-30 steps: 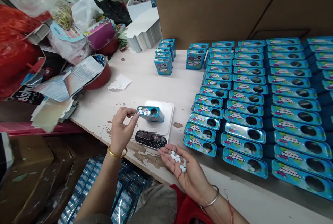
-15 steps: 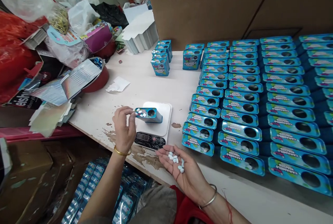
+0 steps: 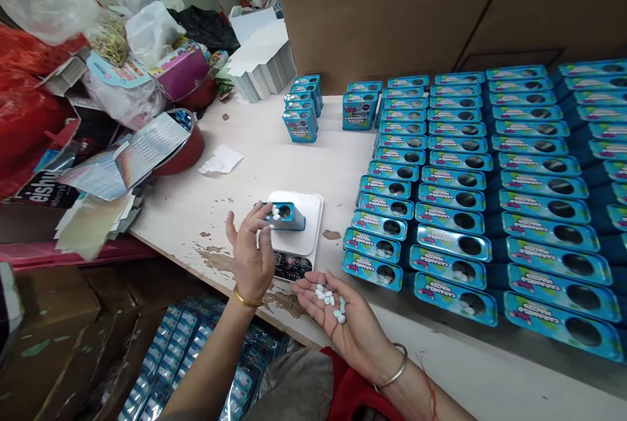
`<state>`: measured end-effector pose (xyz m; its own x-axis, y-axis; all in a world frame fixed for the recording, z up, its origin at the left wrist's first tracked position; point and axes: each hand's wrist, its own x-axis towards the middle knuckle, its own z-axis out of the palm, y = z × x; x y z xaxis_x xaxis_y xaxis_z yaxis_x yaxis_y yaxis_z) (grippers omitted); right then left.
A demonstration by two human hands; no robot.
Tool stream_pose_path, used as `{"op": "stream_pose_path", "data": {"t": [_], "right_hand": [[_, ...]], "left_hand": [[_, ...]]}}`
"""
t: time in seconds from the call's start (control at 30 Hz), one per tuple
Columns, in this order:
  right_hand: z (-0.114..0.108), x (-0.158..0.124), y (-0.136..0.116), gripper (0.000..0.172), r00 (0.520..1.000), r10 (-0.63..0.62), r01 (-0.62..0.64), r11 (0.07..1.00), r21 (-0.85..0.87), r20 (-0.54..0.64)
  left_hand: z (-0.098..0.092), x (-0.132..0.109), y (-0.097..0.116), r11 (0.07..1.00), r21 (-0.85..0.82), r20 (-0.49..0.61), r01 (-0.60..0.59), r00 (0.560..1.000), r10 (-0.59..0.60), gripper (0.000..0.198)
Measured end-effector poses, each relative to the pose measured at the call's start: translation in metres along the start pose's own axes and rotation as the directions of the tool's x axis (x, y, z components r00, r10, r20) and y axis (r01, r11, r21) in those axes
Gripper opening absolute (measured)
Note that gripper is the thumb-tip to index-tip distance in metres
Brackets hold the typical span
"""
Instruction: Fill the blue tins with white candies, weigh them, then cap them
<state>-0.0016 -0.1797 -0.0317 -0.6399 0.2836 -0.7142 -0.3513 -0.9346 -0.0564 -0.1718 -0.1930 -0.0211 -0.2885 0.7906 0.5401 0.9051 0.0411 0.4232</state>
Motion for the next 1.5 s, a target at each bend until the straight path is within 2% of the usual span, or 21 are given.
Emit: {"op": "stream_pose_path", "data": {"t": [0.13,0.23,0.37,0.43,0.47,0.5,0.57,0.6,0.63,0.67,0.77,0.8,0.83,0.9,0.97,1.0,1.03,1.13,1.23,1.4,1.5], "right_hand": [[0.001,0.000,-0.001,0.022,1.000,-0.001,0.001,1.000,-0.003,0.004],[0.001,-0.001,-0.001,0.021,1.000,-0.004,0.004,1.000,0.008,0.003],[0.002,-0.001,-0.002,0.023,1.000,-0.005,0.005,1.000,0.010,0.005],[0.004,-0.001,-0.003,0.024,1.000,-0.002,0.001,1.000,0.026,0.020],[0.005,-0.001,-0.003,0.022,1.000,-0.007,0.006,0.999,0.048,0.030],[0.005,-0.001,-0.003,0.020,0.999,-0.020,0.017,0.997,0.081,0.035],[0.005,0.000,-0.003,0.014,0.998,-0.057,0.053,0.988,0.148,0.022],[0.004,0.000,-0.002,0.013,0.998,-0.063,0.060,0.985,0.160,0.010],[0.003,0.000,-0.001,0.013,0.999,-0.052,0.051,0.988,0.146,0.002],[0.001,0.000,0.000,0.013,1.000,-0.029,0.029,0.994,0.106,-0.003],[-0.009,-0.001,0.001,0.019,0.998,0.064,-0.065,0.996,-0.069,-0.009],[-0.013,-0.001,0.000,0.020,0.996,0.086,-0.087,0.990,-0.113,-0.015],[-0.018,-0.002,-0.001,0.020,0.995,0.100,-0.102,0.984,-0.143,-0.023],[-0.027,-0.003,-0.005,0.018,0.992,0.126,-0.128,0.976,-0.174,-0.026],[-0.036,-0.004,-0.008,0.016,0.990,0.137,-0.138,0.973,-0.185,-0.019],[-0.040,-0.004,-0.009,0.016,0.991,0.137,-0.137,0.973,-0.188,-0.012],[-0.044,-0.004,-0.010,0.016,0.991,0.131,-0.129,0.973,-0.191,-0.005],[-0.052,0.003,-0.008,0.021,0.994,0.107,-0.103,0.974,-0.201,0.011],[-0.056,0.016,-0.007,0.026,0.996,0.093,-0.089,0.971,-0.224,0.006],[-0.056,0.036,-0.009,0.035,0.996,0.085,-0.091,0.928,-0.361,-0.032],[-0.055,0.040,-0.011,0.037,0.997,0.041,-0.066,0.884,-0.463,-0.062]], "left_hand": [[0.012,0.000,0.007,0.996,-0.084,0.024,-0.025,0.999,0.027,0.010],[0.014,0.004,0.010,0.984,-0.180,0.042,-0.011,0.999,0.019,0.010],[0.002,0.006,0.018,0.968,-0.252,0.029,0.018,1.000,-0.011,0.011],[-0.007,0.000,0.026,0.963,-0.267,0.036,-0.033,0.998,0.044,0.010],[-0.011,-0.005,0.030,0.960,-0.269,0.078,-0.079,0.991,0.104,0.010],[-0.014,-0.010,0.034,0.953,-0.271,0.151,-0.137,0.971,0.183,0.010],[-0.018,-0.019,0.039,0.924,-0.282,0.322,-0.258,0.882,0.344,0.012],[-0.020,-0.021,0.038,0.908,-0.286,0.382,-0.305,0.833,0.400,0.014],[-0.021,-0.021,0.035,0.899,-0.282,0.406,-0.335,0.807,0.428,0.016],[-0.023,-0.018,0.030,0.900,-0.263,0.392,-0.348,0.814,0.429,0.019],[-0.031,0.006,0.005,0.956,-0.112,0.273,-0.271,0.917,0.292,0.037],[-0.034,0.016,-0.005,0.969,-0.050,0.273,-0.241,0.930,0.245,0.049],[-0.036,0.027,-0.014,0.974,-0.003,0.316,-0.228,0.923,0.218,0.061],[-0.039,0.048,-0.028,0.968,0.022,0.468,-0.251,0.858,0.211,0.061],[-0.038,0.066,-0.034,0.958,-0.011,0.592,-0.288,0.770,0.238,0.043],[-0.034,0.074,-0.034,0.952,-0.026,0.614,-0.304,0.747,0.255,0.036],[-0.029,0.083,-0.032,0.947,-0.033,0.611,-0.319,0.744,0.271,0.032],[0.001,0.114,-0.026,0.935,-0.037,0.513,-0.353,0.796,0.321,0.031],[0.051,0.155,-0.022,0.924,-0.048,0.456,-0.380,0.814,0.359,0.032],[0.148,0.221,-0.027,0.916,-0.008,0.481,-0.402,0.801,0.356,0.031],[0.187,0.247,-0.029,0.911,-0.001,0.470,-0.413,0.804,0.365,0.035]]}}
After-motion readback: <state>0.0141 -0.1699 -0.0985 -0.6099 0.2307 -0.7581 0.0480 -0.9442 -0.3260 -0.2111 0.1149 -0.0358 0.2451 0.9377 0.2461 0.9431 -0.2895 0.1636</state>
